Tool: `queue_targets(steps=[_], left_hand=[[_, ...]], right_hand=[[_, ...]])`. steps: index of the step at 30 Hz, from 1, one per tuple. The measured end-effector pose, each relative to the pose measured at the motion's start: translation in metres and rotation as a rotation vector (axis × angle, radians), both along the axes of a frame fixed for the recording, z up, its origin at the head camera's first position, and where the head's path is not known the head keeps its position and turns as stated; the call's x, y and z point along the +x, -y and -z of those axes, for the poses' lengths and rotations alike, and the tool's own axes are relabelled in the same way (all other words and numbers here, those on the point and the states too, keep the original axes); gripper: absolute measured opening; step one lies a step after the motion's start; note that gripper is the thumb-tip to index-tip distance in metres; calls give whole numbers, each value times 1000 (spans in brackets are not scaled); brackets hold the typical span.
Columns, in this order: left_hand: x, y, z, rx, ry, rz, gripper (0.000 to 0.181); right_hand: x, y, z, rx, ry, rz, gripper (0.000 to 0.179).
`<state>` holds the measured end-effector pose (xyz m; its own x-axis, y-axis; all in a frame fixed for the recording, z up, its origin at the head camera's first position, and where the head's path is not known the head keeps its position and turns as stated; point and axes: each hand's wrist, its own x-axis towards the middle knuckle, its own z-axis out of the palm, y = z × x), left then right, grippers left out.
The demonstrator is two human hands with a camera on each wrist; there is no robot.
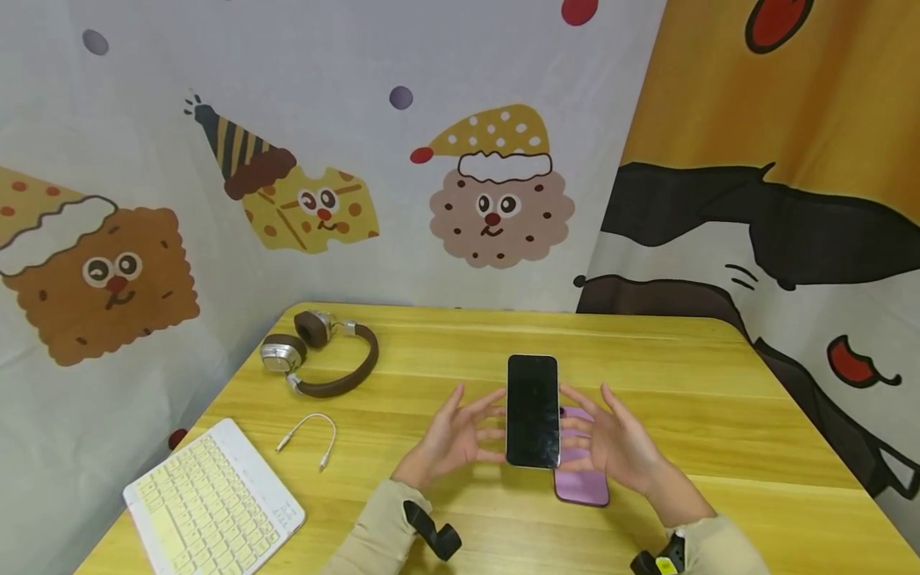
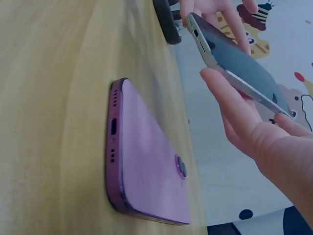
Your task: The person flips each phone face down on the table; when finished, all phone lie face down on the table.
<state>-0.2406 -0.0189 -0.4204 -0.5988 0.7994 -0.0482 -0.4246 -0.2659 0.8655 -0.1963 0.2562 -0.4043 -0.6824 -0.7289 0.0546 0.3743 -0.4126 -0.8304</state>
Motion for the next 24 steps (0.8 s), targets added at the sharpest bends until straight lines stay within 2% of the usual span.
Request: queue_targets(steps=[8,16,24], left_hand=[[-1,1,1,0,1,1,78],[1,0,-3,-24,-19,-37,72],[2,2,-3,-20,-21,-55,72]], right_hand=[[0,0,2,8,-1,12,60],[0,4,0,37,-29,37,58],[-2,8,2,18,-31,3,61]])
